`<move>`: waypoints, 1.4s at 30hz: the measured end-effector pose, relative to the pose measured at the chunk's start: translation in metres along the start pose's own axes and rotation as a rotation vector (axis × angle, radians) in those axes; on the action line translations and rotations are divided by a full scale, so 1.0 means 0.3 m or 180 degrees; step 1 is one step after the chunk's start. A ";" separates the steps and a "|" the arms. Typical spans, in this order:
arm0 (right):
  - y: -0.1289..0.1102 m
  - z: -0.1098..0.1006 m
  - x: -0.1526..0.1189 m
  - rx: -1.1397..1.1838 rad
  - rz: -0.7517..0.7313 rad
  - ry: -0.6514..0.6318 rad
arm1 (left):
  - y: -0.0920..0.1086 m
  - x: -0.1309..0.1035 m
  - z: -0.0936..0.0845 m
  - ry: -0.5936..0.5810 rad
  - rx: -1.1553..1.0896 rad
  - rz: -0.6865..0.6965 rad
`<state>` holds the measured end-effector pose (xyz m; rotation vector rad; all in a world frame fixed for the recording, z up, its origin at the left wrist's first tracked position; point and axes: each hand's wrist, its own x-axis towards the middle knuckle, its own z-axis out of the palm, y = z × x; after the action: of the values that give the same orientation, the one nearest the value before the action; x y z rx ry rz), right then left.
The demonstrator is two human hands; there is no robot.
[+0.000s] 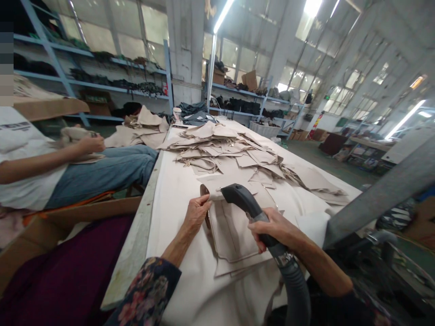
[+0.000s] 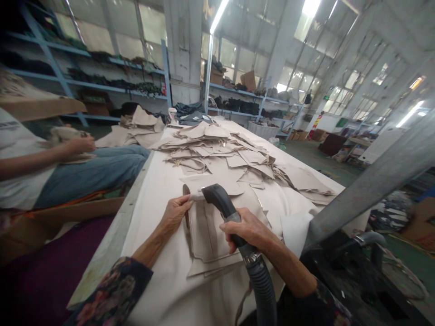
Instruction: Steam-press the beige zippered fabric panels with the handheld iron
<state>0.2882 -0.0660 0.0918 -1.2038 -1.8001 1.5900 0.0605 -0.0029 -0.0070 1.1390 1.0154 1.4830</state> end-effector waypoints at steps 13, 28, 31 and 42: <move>-0.006 0.005 0.084 0.0151 -0.0202 0.0331 | 0.014 -0.022 -0.015 0.0610 0.0976 -0.0221; 0.075 0.006 0.020 0.0212 0.0095 0.0067 | -0.028 0.000 -0.036 0.0636 0.1135 -0.0384; 0.078 0.018 0.019 0.0280 0.0064 -0.0021 | -0.022 0.001 -0.037 0.0461 0.0872 -0.0573; 0.082 0.030 0.045 0.0101 0.0134 -0.0077 | 0.029 0.009 -0.029 0.0394 0.0187 -0.1249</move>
<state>0.2816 -0.0608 0.0637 -1.2206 -1.7686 1.6572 0.0501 -0.0023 -0.0002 0.8350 1.2923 1.2244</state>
